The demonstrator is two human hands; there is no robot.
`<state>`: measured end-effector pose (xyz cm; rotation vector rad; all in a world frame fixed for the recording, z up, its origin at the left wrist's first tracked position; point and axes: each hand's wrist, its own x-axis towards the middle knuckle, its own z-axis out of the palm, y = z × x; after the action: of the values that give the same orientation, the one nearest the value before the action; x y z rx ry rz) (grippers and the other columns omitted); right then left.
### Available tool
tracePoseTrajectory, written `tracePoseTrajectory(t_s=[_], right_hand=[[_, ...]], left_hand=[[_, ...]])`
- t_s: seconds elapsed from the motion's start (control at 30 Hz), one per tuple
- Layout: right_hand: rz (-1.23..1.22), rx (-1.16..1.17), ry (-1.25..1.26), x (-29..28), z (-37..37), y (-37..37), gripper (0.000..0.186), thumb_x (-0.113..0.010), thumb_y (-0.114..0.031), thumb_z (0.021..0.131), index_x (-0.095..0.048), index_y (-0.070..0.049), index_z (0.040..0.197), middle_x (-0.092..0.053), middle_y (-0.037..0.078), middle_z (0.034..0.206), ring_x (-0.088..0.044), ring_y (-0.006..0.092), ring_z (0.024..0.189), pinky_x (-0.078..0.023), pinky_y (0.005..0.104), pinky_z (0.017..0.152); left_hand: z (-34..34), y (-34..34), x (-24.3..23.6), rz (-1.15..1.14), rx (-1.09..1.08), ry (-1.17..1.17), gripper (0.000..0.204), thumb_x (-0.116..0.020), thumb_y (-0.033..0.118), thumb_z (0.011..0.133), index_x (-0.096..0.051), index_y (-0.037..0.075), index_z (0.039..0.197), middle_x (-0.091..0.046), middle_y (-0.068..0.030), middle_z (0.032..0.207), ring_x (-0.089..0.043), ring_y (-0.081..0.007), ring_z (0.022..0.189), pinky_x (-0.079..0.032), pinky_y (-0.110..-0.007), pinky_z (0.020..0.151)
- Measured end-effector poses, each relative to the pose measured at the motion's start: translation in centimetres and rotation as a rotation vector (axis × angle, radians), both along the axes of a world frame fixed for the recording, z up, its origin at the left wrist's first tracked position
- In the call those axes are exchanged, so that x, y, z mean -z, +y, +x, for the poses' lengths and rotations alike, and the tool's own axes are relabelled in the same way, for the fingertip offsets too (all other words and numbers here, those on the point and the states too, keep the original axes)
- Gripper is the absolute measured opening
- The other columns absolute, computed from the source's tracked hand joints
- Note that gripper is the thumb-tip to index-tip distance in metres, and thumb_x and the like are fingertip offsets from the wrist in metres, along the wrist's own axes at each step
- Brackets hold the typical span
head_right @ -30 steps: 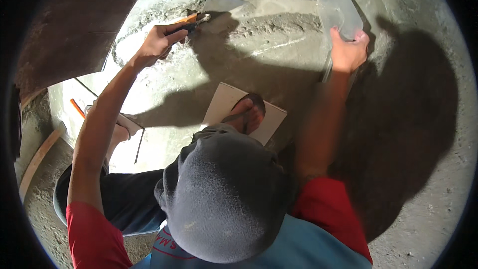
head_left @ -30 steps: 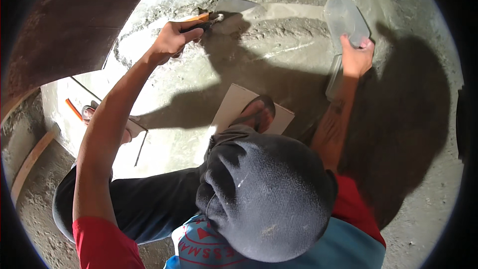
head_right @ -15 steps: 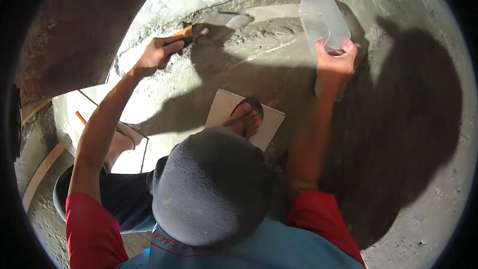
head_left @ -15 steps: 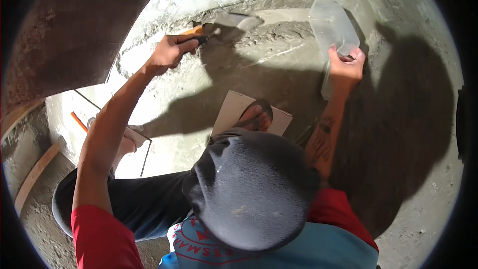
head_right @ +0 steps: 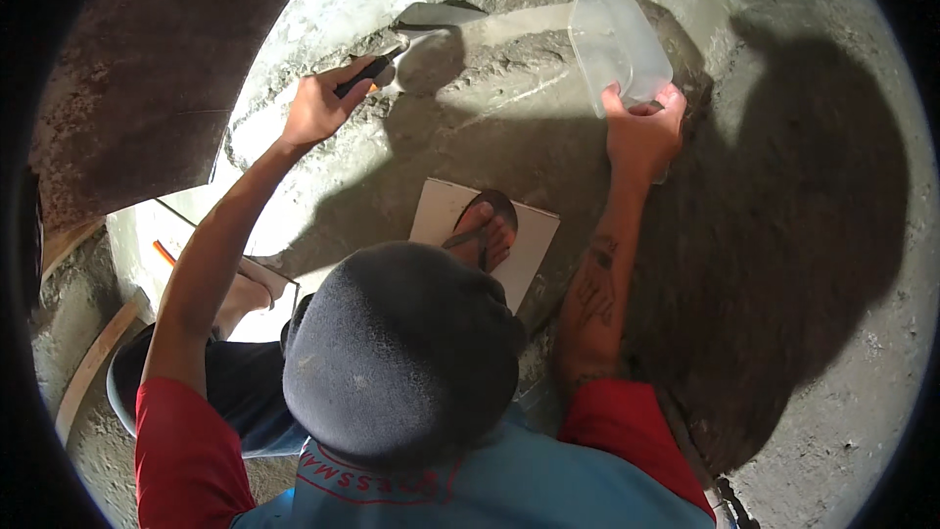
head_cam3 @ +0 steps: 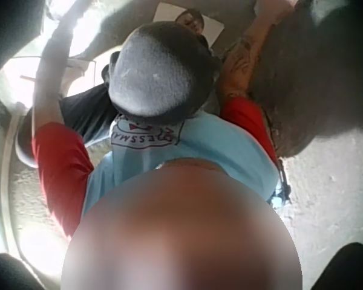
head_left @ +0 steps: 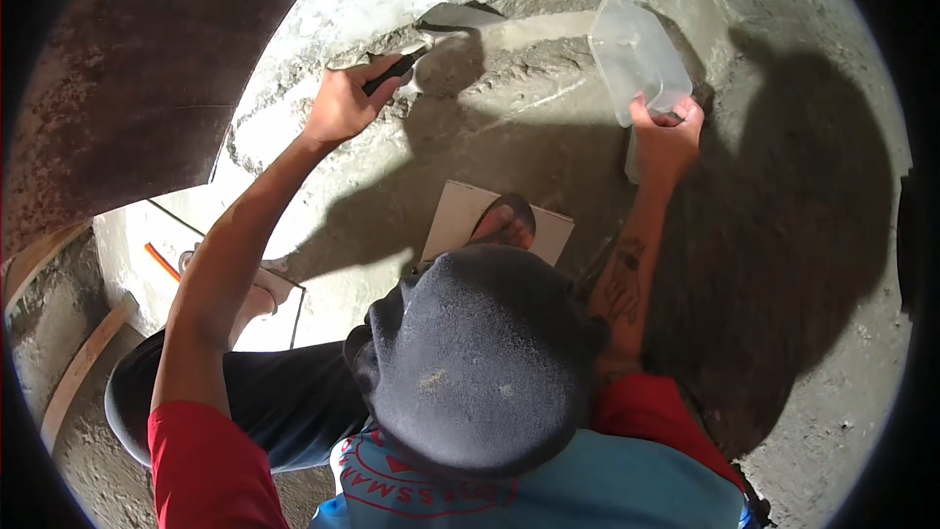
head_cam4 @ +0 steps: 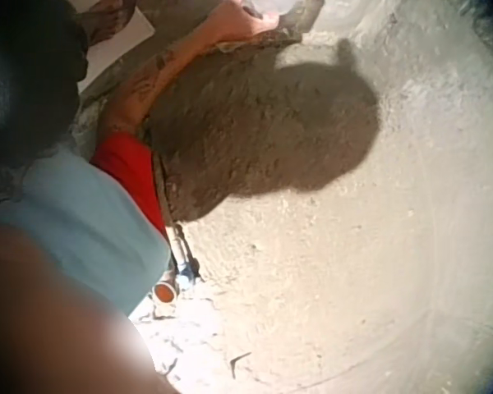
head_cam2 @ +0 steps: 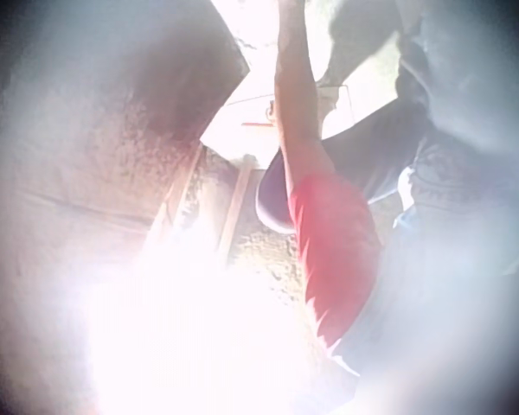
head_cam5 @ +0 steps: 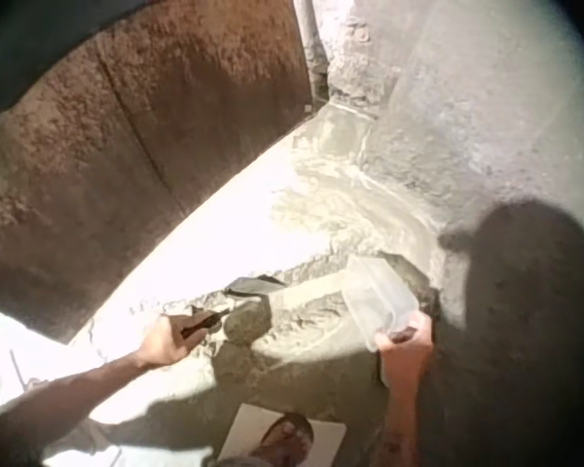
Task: The person uses a trowel to smooth wet plaster inside a circular opening in a wall, then carries a plastic container through a construction site.
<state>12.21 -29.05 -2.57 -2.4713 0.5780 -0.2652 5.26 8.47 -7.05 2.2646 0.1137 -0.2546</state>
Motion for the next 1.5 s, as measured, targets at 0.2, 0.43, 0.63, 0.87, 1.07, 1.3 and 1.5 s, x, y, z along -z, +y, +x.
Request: tracePoseTrajectory(t_s=[0.2, 0.43, 0.63, 0.87, 1.07, 1.3, 1.5], right_hand=[[0.031, 0.013, 0.053, -1.2, -0.6, 0.6, 0.067, -0.085, -0.027, 0.067, -0.055, 0.002, 0.119, -0.063, 0.002, 0.074, -0.059, 0.0113, 0.067, -0.049, 0.0275, 0.068], [0.099, 0.019, 0.100, -2.2, -0.5, 2.3, 0.067, -0.086, -0.027, 0.067, -0.055, 0.002, 0.119, -0.063, 0.003, 0.077, -0.059, 0.0116, 0.069, -0.049, 0.0279, 0.070], [0.128, -0.029, -0.053, -1.6, -0.5, 1.5, 0.064, -0.086, -0.020, 0.068, -0.054, 0.004, 0.118, -0.064, 0.006, 0.082, -0.058, 0.0104, 0.069, -0.049, 0.0265, 0.068], [0.236, -0.037, -0.060, -0.8, -1.2, 0.7, 0.068, -0.086, -0.020, 0.066, -0.051, 0.004, 0.119, -0.060, 0.003, 0.072, -0.056, 0.0105, 0.064, -0.049, 0.0270, 0.065], [0.199, -0.011, -0.060, -1.6, -1.4, 0.6, 0.063, -0.085, -0.017, 0.068, -0.051, 0.003, 0.117, -0.060, 0.002, 0.071, -0.055, 0.0093, 0.063, -0.048, 0.0253, 0.064], [0.225, -0.008, -0.139, -1.3, -1.1, -1.1, 0.060, -0.085, -0.019, 0.067, -0.053, 0.003, 0.113, -0.061, 0.003, 0.072, -0.056, 0.0085, 0.063, -0.048, 0.0242, 0.065], [0.321, 0.090, -0.199, -1.8, -0.6, -1.7, 0.060, -0.085, -0.021, 0.067, -0.054, 0.004, 0.112, -0.062, 0.003, 0.074, -0.057, 0.0089, 0.065, -0.049, 0.0249, 0.065]], left_hand=[[-1.4, -1.1, 3.3, -0.011, -0.053, -0.090, 0.036, -0.068, 0.023, 0.088, -0.066, 0.010, 0.121, -0.071, -0.0194, 0.099, -0.071, -0.0301, 0.083, -0.054, -0.034, 0.076], [0.0, 1.1, 3.6, -0.163, -0.047, 0.203, 0.044, -0.065, 0.028, 0.090, -0.063, 0.000, 0.124, -0.071, -0.0106, 0.094, -0.061, -0.0142, 0.074, -0.051, -0.031, 0.073], [0.4, 2.4, 1.3, -0.622, -0.234, 0.569, 0.048, -0.064, 0.026, 0.093, -0.055, 0.006, 0.136, -0.063, -0.0004, 0.075, -0.038, -0.0031, 0.047, -0.026, -0.023, 0.038], [1.0, 3.7, 2.0, -0.777, -0.272, 0.706, 0.048, -0.063, 0.027, 0.094, -0.053, 0.008, 0.137, -0.060, -0.0003, 0.081, -0.033, -0.0023, 0.045, -0.023, -0.018, 0.036], [1.8, 5.4, 1.1, -0.751, -0.213, 0.765, 0.051, -0.061, 0.028, 0.095, -0.049, 0.006, 0.139, -0.059, -0.0009, 0.083, -0.033, -0.0001, 0.041, -0.024, -0.016, 0.033], [3.7, 6.1, 0.6, -0.883, -0.184, 0.927, 0.053, -0.059, 0.029, 0.095, -0.046, 0.006, 0.141, -0.059, -0.0021, 0.086, -0.037, 0.0019, 0.041, -0.032, -0.012, 0.031], [4.7, 5.3, -2.0, -0.918, -0.190, 0.841, 0.042, -0.056, 0.024, 0.096, -0.052, 0.002, 0.132, -0.060, -0.0014, 0.084, -0.032, 0.0006, 0.042, -0.026, -0.013, 0.034]])
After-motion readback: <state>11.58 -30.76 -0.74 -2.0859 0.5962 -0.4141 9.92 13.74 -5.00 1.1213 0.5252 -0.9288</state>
